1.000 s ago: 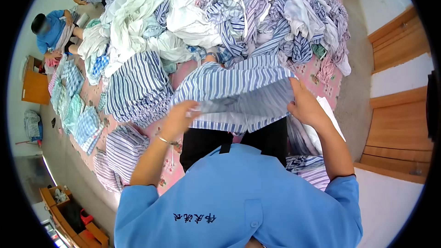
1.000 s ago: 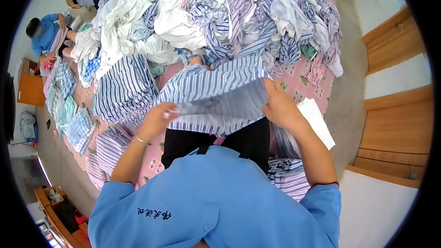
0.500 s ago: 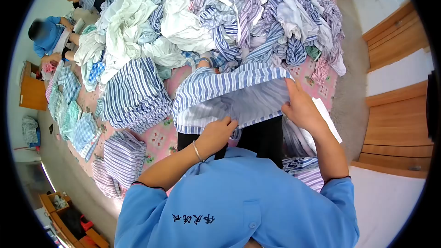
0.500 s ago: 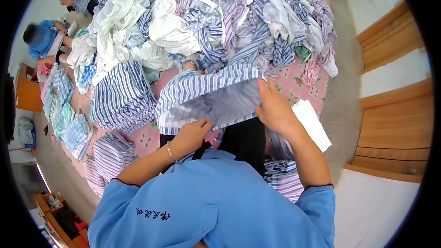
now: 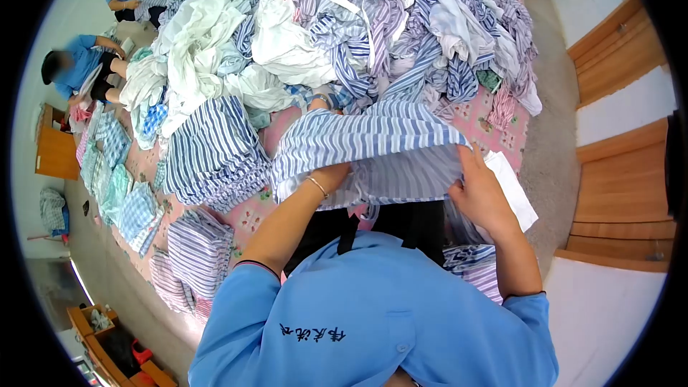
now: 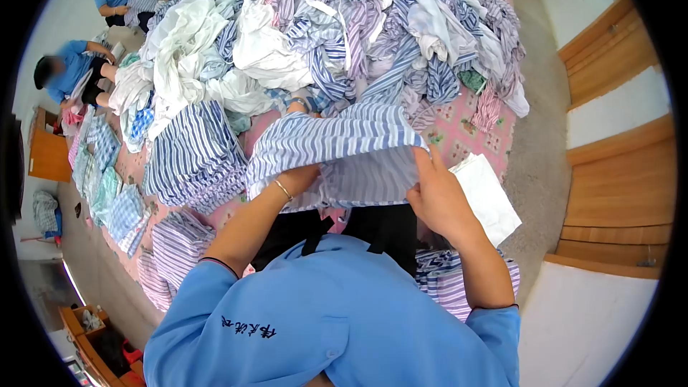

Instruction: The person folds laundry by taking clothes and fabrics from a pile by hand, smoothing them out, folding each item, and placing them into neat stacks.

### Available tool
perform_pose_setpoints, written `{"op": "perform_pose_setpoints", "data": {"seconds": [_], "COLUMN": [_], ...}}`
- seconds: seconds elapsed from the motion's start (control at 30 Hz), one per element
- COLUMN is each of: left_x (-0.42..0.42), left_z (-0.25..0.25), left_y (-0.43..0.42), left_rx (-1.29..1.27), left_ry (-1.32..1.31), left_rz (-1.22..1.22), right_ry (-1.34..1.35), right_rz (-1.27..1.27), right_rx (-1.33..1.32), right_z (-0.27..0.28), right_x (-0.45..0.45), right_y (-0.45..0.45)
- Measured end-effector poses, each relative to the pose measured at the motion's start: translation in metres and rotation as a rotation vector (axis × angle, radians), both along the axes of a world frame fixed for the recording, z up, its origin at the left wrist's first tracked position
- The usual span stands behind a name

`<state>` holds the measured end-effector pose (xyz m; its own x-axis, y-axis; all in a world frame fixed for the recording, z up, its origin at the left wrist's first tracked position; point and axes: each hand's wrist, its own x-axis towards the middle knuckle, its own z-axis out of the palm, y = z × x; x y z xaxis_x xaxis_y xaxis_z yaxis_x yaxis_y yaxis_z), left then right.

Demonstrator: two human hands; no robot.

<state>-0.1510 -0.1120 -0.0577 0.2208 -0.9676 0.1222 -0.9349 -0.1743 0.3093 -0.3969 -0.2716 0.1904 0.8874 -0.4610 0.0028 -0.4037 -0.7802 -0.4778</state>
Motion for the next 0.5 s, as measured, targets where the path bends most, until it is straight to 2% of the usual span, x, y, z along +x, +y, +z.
{"op": "perform_pose_setpoints", "data": {"seconds": [0.07,0.13,0.2,0.27,0.37,0.47,0.5], "left_x": [0.008,0.027,0.033,0.031,0.008,-0.001,-0.003], "left_z": [0.002,0.004,0.041,0.076,0.079,0.052,0.052], "left_y": [0.009,0.037,0.069,0.102,0.164,0.199,0.204], "left_rx": [0.062,0.424,0.257,0.373,0.049,0.187,0.174], "left_ry": [0.127,0.441,0.341,0.387,-0.025,-0.042,-0.019], "left_rz": [0.086,0.222,0.331,0.399,0.203,0.283,0.293], "right_ry": [-0.019,0.019,0.052,0.089,0.248,0.226,0.153], "right_rz": [-0.022,-0.111,-0.193,-0.268,-0.351,-0.318,-0.221], "right_rx": [-0.061,-0.105,-0.126,-0.121,-0.104,-0.043,-0.123], "right_z": [-0.001,-0.006,-0.021,-0.052,-0.106,-0.148,-0.163], "right_x": [-0.01,-0.017,-0.026,-0.043,-0.074,-0.092,-0.097], "right_y": [-0.008,-0.017,-0.029,-0.045,-0.057,-0.05,-0.051]}}
